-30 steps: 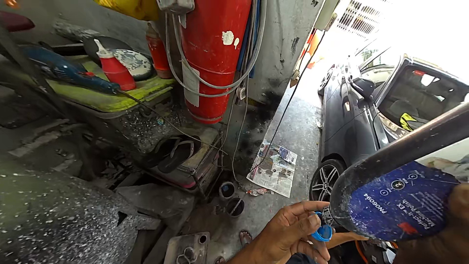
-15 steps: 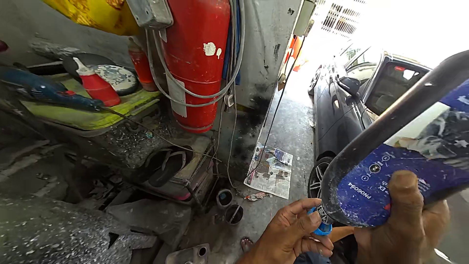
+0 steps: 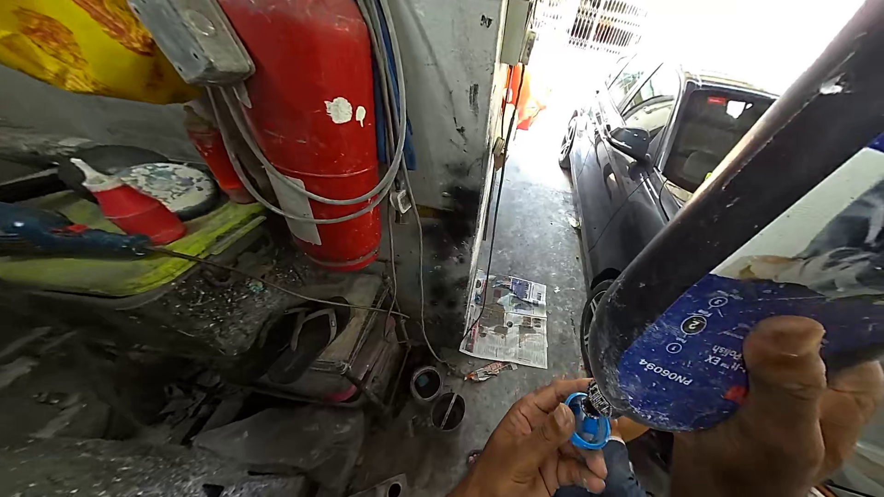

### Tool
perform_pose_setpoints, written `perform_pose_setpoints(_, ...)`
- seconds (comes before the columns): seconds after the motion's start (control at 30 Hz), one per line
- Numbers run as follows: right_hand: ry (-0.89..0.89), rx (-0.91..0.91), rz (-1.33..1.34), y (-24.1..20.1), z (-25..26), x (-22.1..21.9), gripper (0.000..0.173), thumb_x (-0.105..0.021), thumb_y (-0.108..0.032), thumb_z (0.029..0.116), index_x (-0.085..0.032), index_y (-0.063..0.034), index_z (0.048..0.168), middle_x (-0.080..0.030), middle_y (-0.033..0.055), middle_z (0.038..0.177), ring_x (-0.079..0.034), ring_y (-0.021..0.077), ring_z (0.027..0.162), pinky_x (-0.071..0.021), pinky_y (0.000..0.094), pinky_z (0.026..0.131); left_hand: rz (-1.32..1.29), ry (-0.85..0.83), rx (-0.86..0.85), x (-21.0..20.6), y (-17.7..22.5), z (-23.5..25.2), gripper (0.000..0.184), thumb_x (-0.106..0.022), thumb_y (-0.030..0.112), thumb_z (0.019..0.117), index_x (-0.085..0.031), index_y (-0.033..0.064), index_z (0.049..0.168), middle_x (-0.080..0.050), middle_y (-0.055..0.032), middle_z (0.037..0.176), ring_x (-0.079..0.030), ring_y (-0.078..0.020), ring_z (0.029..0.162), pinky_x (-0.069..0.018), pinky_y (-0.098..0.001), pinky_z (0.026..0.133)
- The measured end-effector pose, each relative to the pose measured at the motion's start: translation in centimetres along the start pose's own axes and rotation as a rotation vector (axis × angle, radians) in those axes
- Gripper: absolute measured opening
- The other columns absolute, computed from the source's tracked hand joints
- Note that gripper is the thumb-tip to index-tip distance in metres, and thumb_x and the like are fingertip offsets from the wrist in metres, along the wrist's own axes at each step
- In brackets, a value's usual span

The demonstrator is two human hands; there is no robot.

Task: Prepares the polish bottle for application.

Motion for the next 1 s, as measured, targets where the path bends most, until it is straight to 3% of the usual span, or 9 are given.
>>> perform_pose_setpoints(0.17,-0.031,-0.003,0.021,0.1,0.5,0.0,0.047,-0.073,-0.045,0.0934,-0.052,-0.0202,0.127,-0.070,-0.0148,0.108,-0.069,-0.0002,0.102,-0.0600,0.0196,0.088,-0.034,-0.012,0.000,0.4,-0.2,0.3,0.035,-0.061,0.023,0.1038,-0.062,0.0088,0.136,-0.070,-0.0151,0.124,-0.074,-0.0180,0.093,-0.0627,-0.0293,0.081)
perform_pose_setpoints(0.53,-0.059,0.032,0.037,-0.1,1.1,-0.2,0.042,-0.072,-0.045,0.0942,-0.055,-0.0195,0.123,-0.071,-0.0135,0.107,-0.069,0.0004,0.100,-0.0602,0.0199,0.087,-0.058,-0.036,0.005,0.2,-0.7,1.3,0.031,-0.060,0.021,0.1043,-0.064,0.0092,0.132,-0.071,-0.0145,0.121,-0.075,-0.0187,0.095,-0.0626,-0.0300,0.083)
perform_pose_setpoints(0.73,-0.051,0.033,0.041,0.0,1.2,0.0,0.044,-0.073,-0.043,0.0938,-0.054,-0.0185,0.125,-0.071,-0.0125,0.107,-0.069,0.0014,0.101,-0.0601,0.0211,0.088,-0.045,-0.068,-0.012,-0.2,-0.6,1.7,0.034,-0.057,0.019,0.1056,-0.061,0.0164,0.140,-0.069,-0.0152,0.125,-0.074,-0.0199,0.095,-0.0624,-0.0305,0.083)
perform_pose_setpoints(1.0,-0.062,-0.020,0.085,1.0,1.2,-0.6,0.038,-0.070,-0.045,0.0946,-0.057,-0.0219,0.121,-0.071,-0.0149,0.103,-0.070,-0.0011,0.096,-0.0613,0.0189,0.083,-0.043,-0.073,-0.031,-0.6,-0.3,1.8,0.037,-0.056,0.021,0.1066,-0.057,0.0153,0.143,-0.067,-0.0179,0.129,-0.074,-0.0219,0.095,-0.0625,-0.0312,0.081)
Point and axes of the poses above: each hand's wrist, its own z-axis towards the middle knuckle, its own x-axis out of the back of the hand, y = z × x, the point moved 10 cm from there along z, towards the middle knuckle
